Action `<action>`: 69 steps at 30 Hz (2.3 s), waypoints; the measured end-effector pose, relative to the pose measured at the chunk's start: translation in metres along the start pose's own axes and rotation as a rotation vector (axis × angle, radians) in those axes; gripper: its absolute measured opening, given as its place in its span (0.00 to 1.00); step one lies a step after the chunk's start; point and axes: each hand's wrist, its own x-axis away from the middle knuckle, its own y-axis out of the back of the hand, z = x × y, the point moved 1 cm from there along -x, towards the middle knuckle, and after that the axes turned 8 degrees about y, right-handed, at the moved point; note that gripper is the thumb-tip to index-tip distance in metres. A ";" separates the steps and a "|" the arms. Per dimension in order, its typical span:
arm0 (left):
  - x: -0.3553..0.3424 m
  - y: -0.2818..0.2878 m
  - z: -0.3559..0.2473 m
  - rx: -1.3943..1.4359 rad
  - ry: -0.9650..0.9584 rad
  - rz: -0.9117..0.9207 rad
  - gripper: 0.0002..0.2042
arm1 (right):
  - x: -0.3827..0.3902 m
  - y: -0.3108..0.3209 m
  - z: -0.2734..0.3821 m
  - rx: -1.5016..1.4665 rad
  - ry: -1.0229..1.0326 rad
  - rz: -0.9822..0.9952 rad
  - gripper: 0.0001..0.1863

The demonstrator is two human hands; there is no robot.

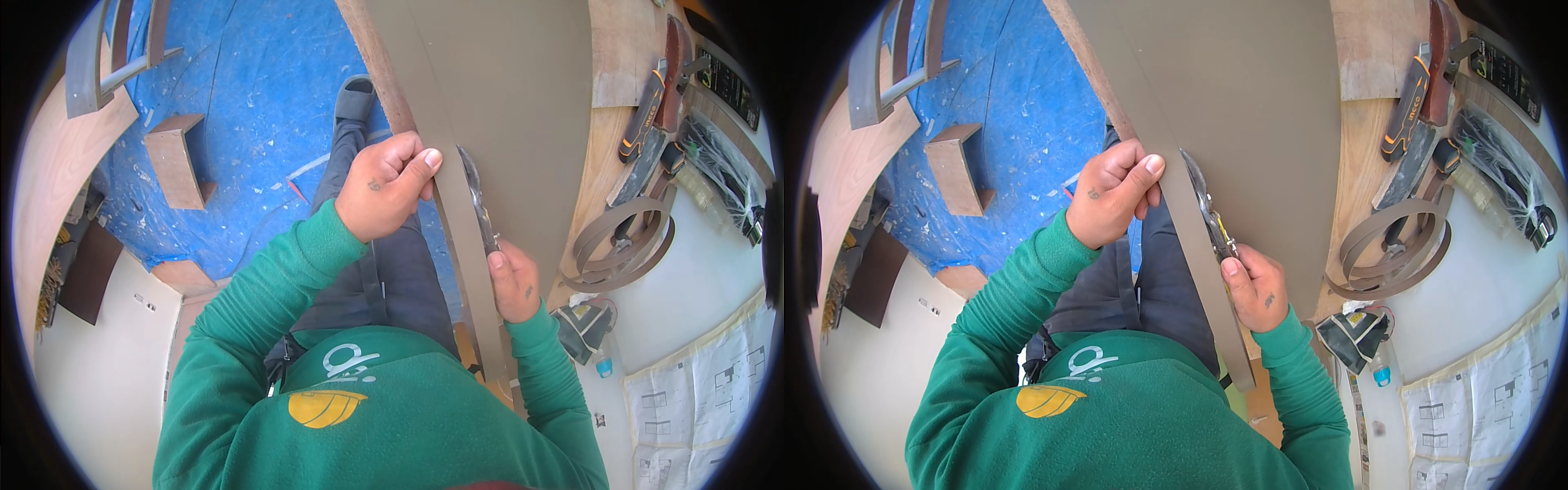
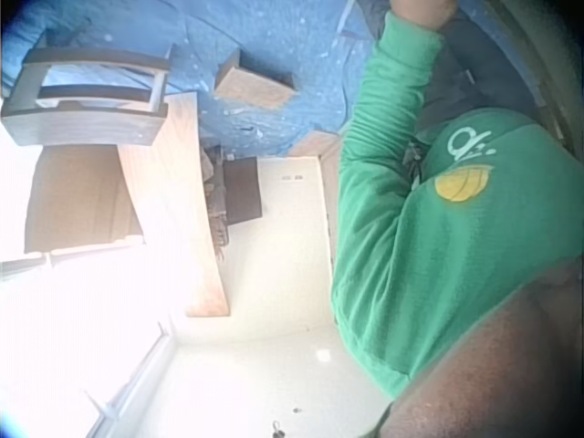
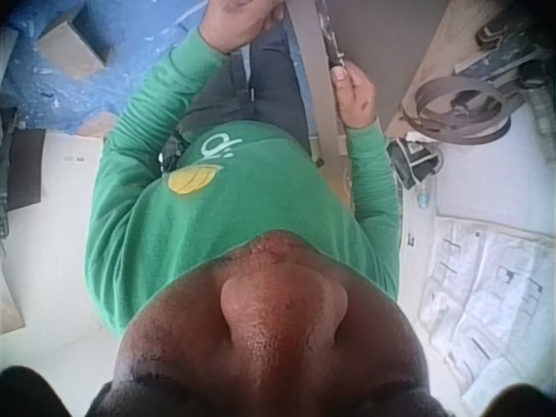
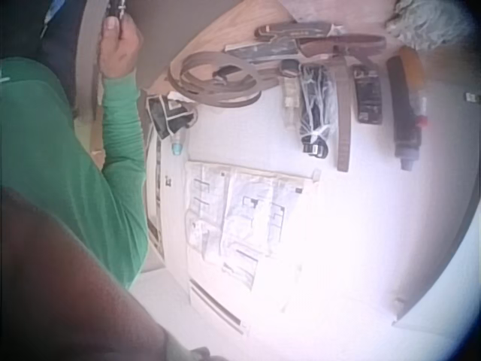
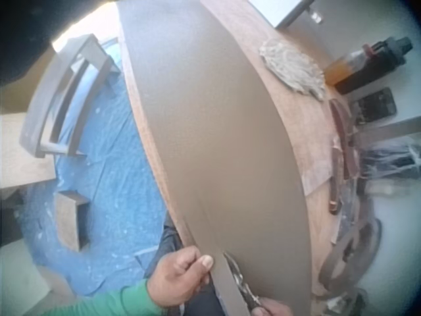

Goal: The person uses shears to trim the edge of a long board, then picks up and inspects a flexible strip of edge banding before resuming trimming along the board's edge.

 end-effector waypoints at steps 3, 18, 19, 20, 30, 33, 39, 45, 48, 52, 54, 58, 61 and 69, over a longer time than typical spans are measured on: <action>0.000 0.001 0.001 -0.002 0.006 0.006 0.15 | 0.000 0.000 -0.001 0.015 0.017 0.003 0.24; 0.001 0.001 0.004 0.009 0.008 0.022 0.15 | -0.006 0.003 0.002 0.031 0.004 0.063 0.25; 0.001 0.000 0.004 0.007 0.008 0.021 0.15 | -0.006 0.003 0.003 0.028 0.010 0.052 0.25; 0.001 0.000 0.005 0.011 0.008 0.023 0.14 | -0.007 0.001 0.005 0.025 0.016 0.041 0.25; 0.002 0.000 0.004 0.015 0.022 0.026 0.14 | -0.001 0.000 -0.005 -0.017 -0.010 0.023 0.25; 0.002 0.000 0.004 0.002 0.021 0.025 0.15 | -0.006 0.000 0.004 0.020 0.031 0.030 0.25; 0.002 0.000 0.005 0.001 0.012 0.023 0.15 | -0.011 -0.001 0.009 0.006 0.008 0.051 0.26; 0.002 0.000 0.003 0.011 0.015 0.028 0.15 | -0.010 -0.001 0.007 0.005 0.015 0.041 0.26; 0.003 0.000 0.003 0.018 0.020 0.032 0.15 | -0.009 0.001 -0.001 0.033 0.026 0.047 0.26; 0.003 0.002 0.003 0.012 0.030 0.038 0.15 | -0.010 0.002 0.001 0.010 0.019 0.051 0.26; 0.003 0.003 0.004 -0.022 0.038 0.060 0.14 | -0.013 0.002 0.005 0.028 0.026 0.059 0.26; 0.004 0.004 0.004 -0.030 0.032 0.067 0.14 | -0.016 -0.003 0.012 -0.011 0.030 0.045 0.25; 0.003 0.004 0.005 -0.030 0.027 0.066 0.14 | -0.015 -0.002 0.008 -0.018 0.023 0.051 0.25; 0.005 0.003 0.003 -0.029 0.033 0.065 0.15 | -0.011 0.001 -0.004 -0.017 0.009 0.033 0.24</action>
